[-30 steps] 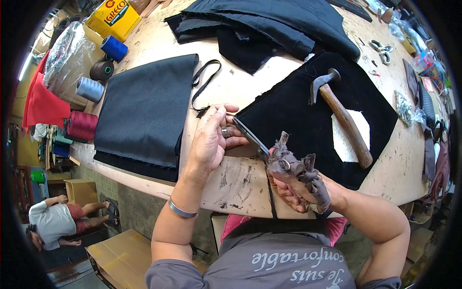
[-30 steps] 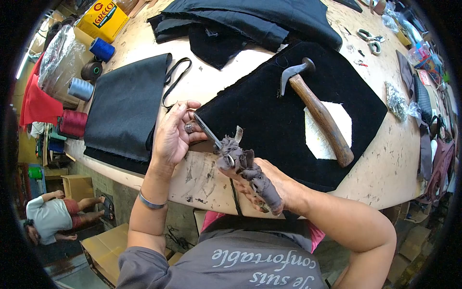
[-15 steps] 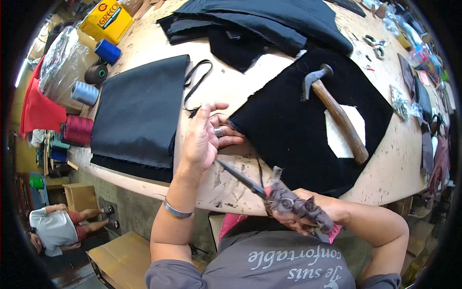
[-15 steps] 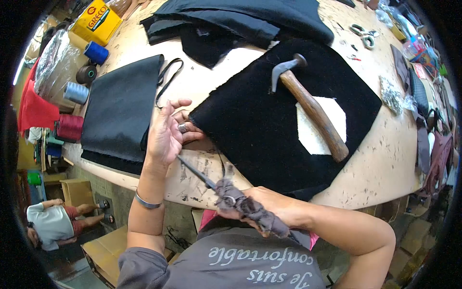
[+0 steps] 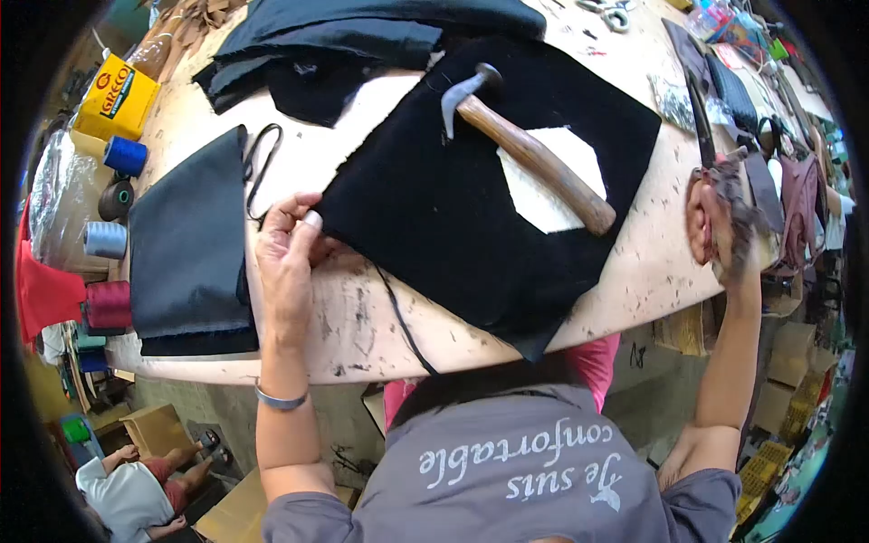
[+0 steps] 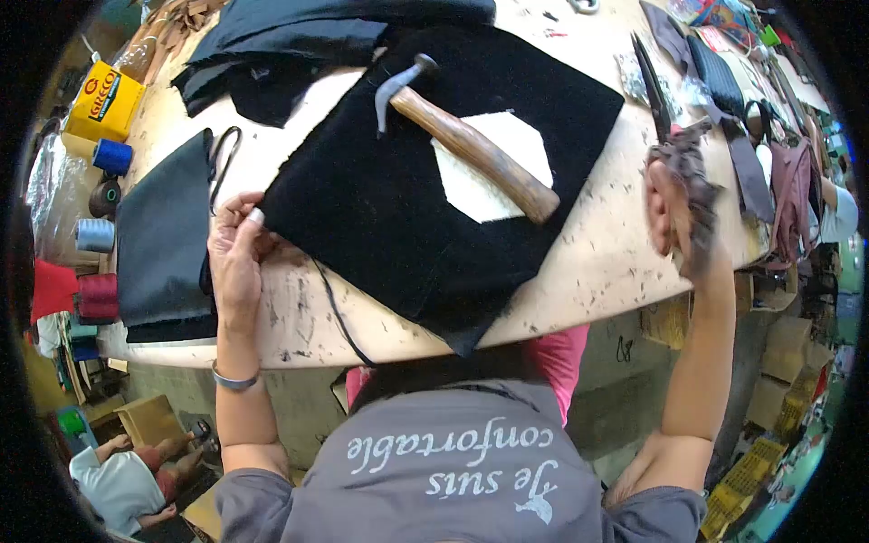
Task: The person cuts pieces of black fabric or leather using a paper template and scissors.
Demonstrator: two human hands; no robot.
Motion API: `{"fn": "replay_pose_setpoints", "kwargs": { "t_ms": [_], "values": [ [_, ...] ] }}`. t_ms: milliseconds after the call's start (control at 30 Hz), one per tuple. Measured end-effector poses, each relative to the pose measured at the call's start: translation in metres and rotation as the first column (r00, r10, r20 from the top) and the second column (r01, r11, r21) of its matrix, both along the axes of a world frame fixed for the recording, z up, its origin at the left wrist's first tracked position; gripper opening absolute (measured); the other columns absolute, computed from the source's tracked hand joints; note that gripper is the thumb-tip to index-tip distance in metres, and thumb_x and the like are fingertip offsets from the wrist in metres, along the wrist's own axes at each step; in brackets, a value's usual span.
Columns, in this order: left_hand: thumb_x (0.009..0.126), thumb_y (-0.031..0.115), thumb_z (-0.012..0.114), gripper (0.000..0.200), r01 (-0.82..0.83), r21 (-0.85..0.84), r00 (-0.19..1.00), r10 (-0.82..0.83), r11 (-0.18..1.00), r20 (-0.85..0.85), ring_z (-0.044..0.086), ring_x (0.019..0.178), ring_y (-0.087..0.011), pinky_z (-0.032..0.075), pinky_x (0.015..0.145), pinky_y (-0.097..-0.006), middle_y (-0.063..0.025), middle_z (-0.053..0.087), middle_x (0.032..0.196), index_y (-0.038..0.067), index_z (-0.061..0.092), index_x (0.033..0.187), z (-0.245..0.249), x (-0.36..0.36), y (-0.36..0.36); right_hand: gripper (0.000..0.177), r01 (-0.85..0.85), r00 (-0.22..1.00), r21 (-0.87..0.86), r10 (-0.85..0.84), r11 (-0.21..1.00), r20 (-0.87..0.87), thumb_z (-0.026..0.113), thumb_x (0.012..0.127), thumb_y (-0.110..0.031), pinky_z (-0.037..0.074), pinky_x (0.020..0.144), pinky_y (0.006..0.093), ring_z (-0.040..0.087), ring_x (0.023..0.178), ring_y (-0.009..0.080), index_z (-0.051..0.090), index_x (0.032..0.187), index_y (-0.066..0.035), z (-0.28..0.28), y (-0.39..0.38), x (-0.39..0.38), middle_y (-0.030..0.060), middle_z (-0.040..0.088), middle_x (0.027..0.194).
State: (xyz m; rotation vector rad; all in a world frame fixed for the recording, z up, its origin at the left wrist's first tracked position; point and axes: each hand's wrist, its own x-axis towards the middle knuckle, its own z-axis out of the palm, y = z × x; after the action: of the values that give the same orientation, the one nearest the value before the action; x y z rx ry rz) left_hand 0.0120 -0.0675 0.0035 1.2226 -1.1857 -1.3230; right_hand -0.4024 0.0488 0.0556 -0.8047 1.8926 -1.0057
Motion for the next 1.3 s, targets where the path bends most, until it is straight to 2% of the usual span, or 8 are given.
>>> {"fn": "replay_pose_setpoints", "kwargs": {
  "t_ms": [33, 67, 167, 300, 700, 900, 1033, 1300],
  "values": [
    [0.088, 0.008, 0.043, 0.019, -0.023, -0.015, 1.000, 0.023, 1.000, 0.021, 0.055, 0.071, -0.0061, 0.048, 0.062, -0.0188, -0.0016, 0.053, 0.086, 0.003, 0.051, 0.105, 0.000, -0.003, 0.000, 0.028, 0.018, 0.990, 0.121, 0.000, 0.993, -0.142, 0.054, 0.084, -0.034, 0.034, 0.036, 0.0152, 0.043, 0.049, 0.0020, 0.056, 0.093, -0.008, -0.013, 0.008, -0.029, 0.0000, 0.049, 0.068],
    [0.089, 0.012, 0.043, 0.024, 0.047, -0.034, 0.999, -0.047, 0.998, 0.018, 0.056, 0.072, -0.0075, 0.048, 0.062, -0.0197, -0.0046, 0.054, 0.089, 0.003, 0.048, 0.111, -0.001, 0.000, -0.002, 0.024, 0.150, 0.918, -0.181, -0.069, 0.972, 0.390, 0.055, 0.083, -0.027, 0.039, 0.043, 0.0198, 0.047, 0.054, 0.0069, 0.057, 0.093, -0.005, -0.016, 0.023, -0.039, 0.0036, 0.052, 0.070],
    [0.089, 0.013, 0.044, 0.027, 0.081, 0.007, 0.995, -0.081, 0.997, 0.052, 0.056, 0.074, -0.0094, 0.048, 0.062, -0.0205, -0.0074, 0.055, 0.091, 0.003, 0.046, 0.114, 0.001, 0.002, -0.005, 0.025, -0.254, 0.752, -0.190, 0.070, 0.948, -0.656, 0.054, 0.082, -0.021, 0.042, 0.053, 0.0263, 0.051, 0.058, 0.0144, 0.056, 0.095, 0.000, -0.054, 0.023, -0.075, 0.0058, 0.056, 0.072],
    [0.087, 0.017, 0.047, 0.033, 0.152, 0.036, 0.955, -0.156, 0.988, 0.252, 0.055, 0.076, -0.0084, 0.047, 0.064, -0.0227, -0.0063, 0.056, 0.093, 0.007, 0.046, 0.117, 0.017, -0.006, -0.005, 0.030, -0.050, 0.614, 0.167, 0.162, 0.985, -0.772, 0.055, 0.081, -0.022, 0.043, 0.065, 0.0288, 0.057, 0.073, 0.0188, 0.057, 0.097, 0.002, -0.058, 0.009, -0.090, 0.0131, 0.060, 0.081],
    [0.081, 0.004, 0.055, 0.039, 0.141, -0.231, 0.876, -0.013, 0.963, 0.482, 0.043, 0.058, -0.0050, 0.039, 0.053, -0.0184, -0.0002, 0.052, 0.072, 0.004, 0.047, 0.119, 0.002, -0.014, 0.015, 0.039, 0.032, 0.229, 0.318, 0.303, 0.948, -0.925, 0.050, 0.085, -0.030, 0.044, 0.073, 0.0402, 0.058, 0.086, 0.0352, 0.054, 0.109, 0.000, -0.037, 0.019, -0.043, 0.0222, 0.059, 0.096],
    [0.081, 0.006, 0.054, 0.030, 0.110, -0.245, 0.968, -0.048, 0.963, 0.244, 0.051, 0.088, -0.0119, 0.039, 0.083, -0.0235, -0.0067, 0.055, 0.096, 0.001, 0.053, 0.110, -0.006, -0.021, 0.009, 0.032, -0.109, 0.424, 0.137, 0.171, 0.985, -0.889, 0.054, 0.083, -0.025, 0.046, 0.070, 0.0379, 0.060, 0.082, 0.0312, 0.056, 0.106, -0.003, -0.002, 0.009, 0.003, 0.0167, 0.061, 0.094],
    [0.076, 0.001, 0.058, 0.036, 0.162, -0.264, 0.922, -0.050, 0.951, 0.385, 0.049, 0.099, -0.0150, 0.036, 0.090, -0.0258, -0.0079, 0.054, 0.106, 0.002, 0.051, 0.112, 0.008, -0.045, 0.016, 0.034, -0.587, 0.392, -0.097, 0.177, 0.804, -0.903, 0.062, 0.075, -0.021, 0.046, 0.073, 0.0353, 0.059, 0.085, 0.0278, 0.055, 0.103, -0.003, 0.003, -0.030, 0.082, 0.0146, 0.061, 0.094],
    [0.068, -0.010, 0.048, 0.046, 0.229, -0.199, 0.930, -0.155, 0.953, 0.332, 0.046, 0.107, -0.0157, 0.032, 0.095, -0.0261, -0.0071, 0.052, 0.112, 0.001, 0.051, 0.113, 0.005, -0.028, 0.009, 0.039, -0.609, 0.363, 0.050, 0.334, 0.792, -0.870, 0.060, 0.075, -0.025, 0.044, 0.078, 0.0364, 0.054, 0.092, 0.0273, 0.049, 0.107, -0.005, -0.033, -0.079, 0.114, 0.0110, 0.054, 0.099]
  ]
}}
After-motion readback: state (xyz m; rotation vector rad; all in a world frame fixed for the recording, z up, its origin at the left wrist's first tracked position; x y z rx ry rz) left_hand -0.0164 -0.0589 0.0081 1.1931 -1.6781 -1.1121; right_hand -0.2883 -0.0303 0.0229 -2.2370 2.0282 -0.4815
